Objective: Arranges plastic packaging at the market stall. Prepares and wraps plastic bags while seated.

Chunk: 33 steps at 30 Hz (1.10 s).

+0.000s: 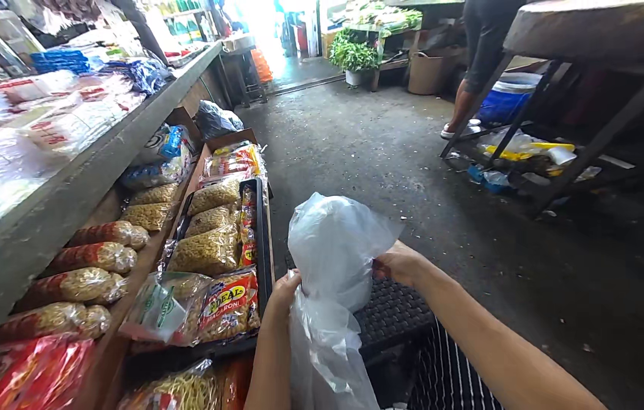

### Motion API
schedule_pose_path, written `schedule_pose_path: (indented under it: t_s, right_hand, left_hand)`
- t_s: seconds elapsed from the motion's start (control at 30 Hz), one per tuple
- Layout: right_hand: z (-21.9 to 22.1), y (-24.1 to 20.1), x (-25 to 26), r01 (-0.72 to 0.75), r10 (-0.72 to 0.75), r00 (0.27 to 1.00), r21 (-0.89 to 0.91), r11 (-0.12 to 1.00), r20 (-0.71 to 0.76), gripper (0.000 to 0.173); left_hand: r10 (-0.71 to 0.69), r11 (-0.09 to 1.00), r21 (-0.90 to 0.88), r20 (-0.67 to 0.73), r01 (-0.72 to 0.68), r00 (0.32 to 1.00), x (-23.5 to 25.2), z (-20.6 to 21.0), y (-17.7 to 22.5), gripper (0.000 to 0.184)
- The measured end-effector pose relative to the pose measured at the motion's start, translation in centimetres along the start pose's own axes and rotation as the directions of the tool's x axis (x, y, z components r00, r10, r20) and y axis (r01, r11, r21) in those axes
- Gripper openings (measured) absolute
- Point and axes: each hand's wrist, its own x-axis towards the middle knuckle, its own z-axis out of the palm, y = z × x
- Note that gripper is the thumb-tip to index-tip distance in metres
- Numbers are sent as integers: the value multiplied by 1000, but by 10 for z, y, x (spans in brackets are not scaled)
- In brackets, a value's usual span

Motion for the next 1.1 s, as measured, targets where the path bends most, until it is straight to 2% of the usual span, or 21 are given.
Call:
schedule_pose_path:
  t_s: [0.07, 0.13, 0.2, 0.27, 0.37, 0.5, 0.57, 0.67, 0.73, 0.8, 0.87, 0.9, 0.97, 1.1]
  right_hand:
    - [-1, 10, -1, 15, -17, 1000, 152, 988, 6, 15]
    - [-8, 16, -8, 31, -63, 994, 325, 945, 91, 16]
    - [-16, 19, -19, 43, -118, 978, 393, 919, 170, 30]
    - [-13, 19, -33, 65, -114, 982, 290, 955, 153, 41]
    - [1, 15, -40, 83, -88, 995, 120, 989, 37, 29]
    - [5, 15, -34, 18, -21, 1000, 179, 984, 14, 22]
    - [7, 21, -34, 27, -38, 999, 307, 951, 31, 26]
    - [3, 36, -36, 76, -135, 986, 477, 876, 92, 34]
    - [5, 42, -39, 119, -176, 980, 435, 892, 93, 37]
    - [10, 47, -39, 187, -207, 978, 308, 933, 35, 36]
    - [13, 47, -38, 219, -220, 975, 240, 946, -22, 31]
    - [14, 45, -38, 220, -219, 975, 234, 947, -30, 30]
    - [15, 41, -42, 211, -215, 977, 235, 949, -10, 32]
    - [22, 33, -53, 157, -160, 987, 222, 962, -2, 33]
  left_hand:
    - [5, 998, -56, -35, -7, 999, -9, 4, -5, 18]
    - [44, 998, -50, -8, -44, 999, -21, -2, -9, 24]
    - [48, 998, -53, 75, -44, 996, -33, -15, -14, 31]
    - [37, 996, -87, 159, -23, 987, -43, -22, -19, 20]
    - [6, 995, -97, 145, 8, 989, -47, -11, -17, 20]
    - [17, 991, -135, -26, -21, 1000, -45, 7, -22, 26]
    - [94, 966, -242, 10, -89, 995, -48, 7, -34, 33]
    - [218, 911, -388, 158, -142, 963, -43, -5, -57, 36]
    - [253, 904, -405, 260, -133, 932, -35, -14, -68, 17]
    - [217, 921, -374, 270, -106, 938, -29, -16, -73, 8]
    - [156, 945, -317, 209, -84, 965, -29, -13, -72, 21]
    - [155, 940, -333, 209, -79, 966, -28, -15, -74, 21]
    - [234, 898, -431, 286, -93, 929, -26, -21, -82, 12]
    - [432, 828, -553, 514, -99, 741, -19, -24, -86, 17]
